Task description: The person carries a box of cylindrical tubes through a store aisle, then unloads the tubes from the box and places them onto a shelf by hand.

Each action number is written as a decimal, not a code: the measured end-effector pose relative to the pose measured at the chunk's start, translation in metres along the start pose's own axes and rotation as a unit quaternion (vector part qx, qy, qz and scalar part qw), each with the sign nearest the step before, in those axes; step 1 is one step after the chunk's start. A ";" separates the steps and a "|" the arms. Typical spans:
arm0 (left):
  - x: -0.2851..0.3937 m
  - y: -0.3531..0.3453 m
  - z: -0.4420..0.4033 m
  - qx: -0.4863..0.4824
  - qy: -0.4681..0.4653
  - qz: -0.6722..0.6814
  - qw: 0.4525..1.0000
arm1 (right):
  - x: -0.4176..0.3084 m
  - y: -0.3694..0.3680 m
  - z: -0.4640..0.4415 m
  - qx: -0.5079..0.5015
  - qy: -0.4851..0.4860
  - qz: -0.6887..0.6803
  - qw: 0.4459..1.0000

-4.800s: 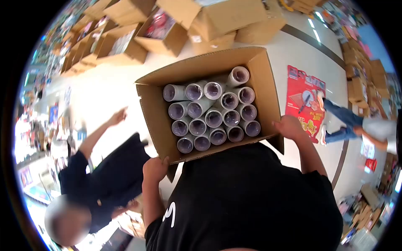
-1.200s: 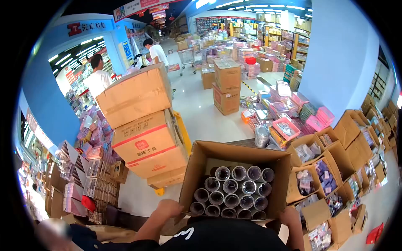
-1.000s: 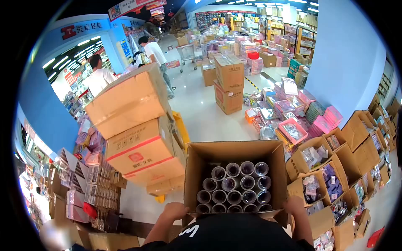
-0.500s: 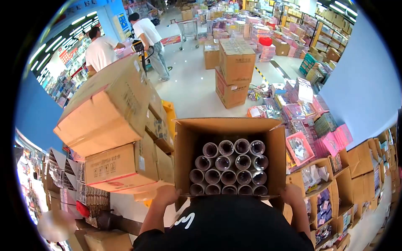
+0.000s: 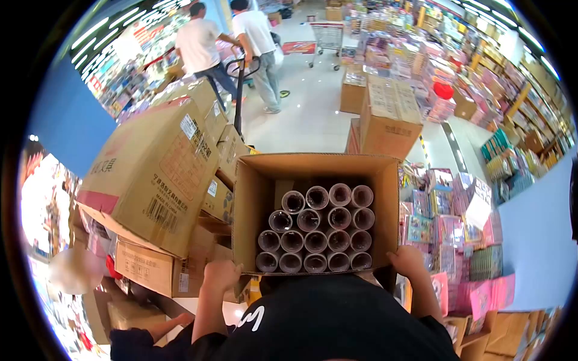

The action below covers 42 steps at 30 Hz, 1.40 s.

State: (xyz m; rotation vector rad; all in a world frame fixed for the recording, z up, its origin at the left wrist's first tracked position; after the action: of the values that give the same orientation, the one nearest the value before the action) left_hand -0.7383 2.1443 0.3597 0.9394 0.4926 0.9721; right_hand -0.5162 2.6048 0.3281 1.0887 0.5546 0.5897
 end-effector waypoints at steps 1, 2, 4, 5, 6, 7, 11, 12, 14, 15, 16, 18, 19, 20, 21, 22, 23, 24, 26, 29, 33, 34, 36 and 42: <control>0.002 0.003 -0.011 -0.004 0.008 0.010 1.000 | -0.004 0.005 -0.022 0.004 0.004 0.002 1.000; 0.002 0.006 -0.022 -0.002 0.014 0.025 1.000 | -0.012 0.012 -0.041 0.008 0.006 0.000 1.000; -0.004 0.014 -0.051 -0.002 0.024 0.035 0.999 | -0.037 0.028 -0.085 -0.004 0.011 0.027 1.000; -0.007 0.014 -0.072 0.007 0.031 0.057 0.998 | -0.051 0.037 -0.108 -0.009 0.009 0.050 0.999; -0.009 0.018 -0.094 0.017 0.037 0.079 0.996 | -0.062 0.042 -0.136 -0.022 0.027 0.060 0.998; -0.012 0.027 -0.120 0.023 0.037 0.078 0.996 | -0.071 0.048 -0.163 -0.016 0.028 0.059 0.998; -0.034 0.074 -0.219 0.034 0.031 0.113 0.993 | -0.113 0.078 -0.248 -0.021 0.040 0.095 0.994; -0.039 0.095 -0.243 0.036 0.036 0.109 0.993 | -0.127 0.096 -0.265 -0.021 0.030 0.096 0.995; -0.047 0.138 -0.283 0.027 0.029 0.105 0.994 | -0.150 0.124 -0.295 -0.057 -0.004 0.092 0.994; -0.051 0.152 -0.305 0.029 0.025 0.110 0.993 | -0.156 0.132 -0.312 -0.054 -0.007 0.096 0.994; -0.054 0.166 -0.328 0.024 0.016 0.107 0.994 | -0.161 0.136 -0.327 -0.043 -0.002 0.094 0.995; -0.061 0.183 -0.356 0.009 0.007 0.103 0.995 | -0.181 0.154 -0.346 -0.015 -0.001 0.082 0.997; -0.063 0.192 -0.375 0.014 0.002 0.096 0.995 | -0.191 0.164 -0.365 -0.018 -0.002 0.083 0.996; -0.066 0.203 -0.395 0.020 -0.001 0.088 0.996 | -0.203 0.175 -0.383 -0.020 -0.005 0.096 0.995; -0.068 0.214 -0.414 0.016 0.000 0.084 0.996 | -0.215 0.183 -0.401 -0.026 -0.008 0.106 0.994; -0.069 0.226 -0.432 0.022 0.007 0.089 0.996 | -0.221 0.184 -0.422 -0.033 -0.011 0.101 0.994; -0.072 0.238 -0.451 0.029 0.016 0.094 0.995 | -0.224 0.185 -0.446 -0.040 -0.009 0.098 0.994; -0.074 0.248 -0.471 0.027 0.017 0.091 0.995 | -0.227 0.184 -0.467 -0.043 -0.006 0.098 0.994; -0.069 0.276 -0.523 0.014 0.012 0.053 0.998 | -0.241 0.191 -0.520 -0.051 -0.009 0.090 0.995; -0.071 0.314 -0.598 0.020 -0.002 0.052 0.998 | -0.269 0.219 -0.615 -0.044 -0.007 0.075 0.996; -0.063 0.389 -0.668 0.048 0.011 0.026 0.998 | -0.313 0.262 -0.750 0.005 0.062 0.066 0.996; -0.059 0.406 -0.678 0.027 0.030 0.035 0.999 | -0.326 0.281 -0.772 -0.007 0.076 0.073 0.994; -0.062 0.451 -0.711 0.021 0.054 0.035 0.998 | -0.348 0.305 -0.826 -0.027 0.087 0.093 0.991; -0.068 0.527 -0.823 0.038 0.073 0.030 0.996 | -0.389 0.348 -0.944 -0.034 0.054 0.076 0.995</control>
State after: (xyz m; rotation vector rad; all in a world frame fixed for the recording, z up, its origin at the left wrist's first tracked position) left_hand -1.6176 2.5758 0.3692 0.9601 0.6305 1.0877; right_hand -1.4904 3.0673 0.3573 1.0455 0.5442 0.7985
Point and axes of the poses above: each hand's wrist, its own z-axis away from the middle knuckle, its own y-axis out of the back of the hand, x = y × z, the point moved 5 cm from there along -z, towards the middle knuckle, and after that the axes turned 11 degrees about -y, right-handed, at the moved point
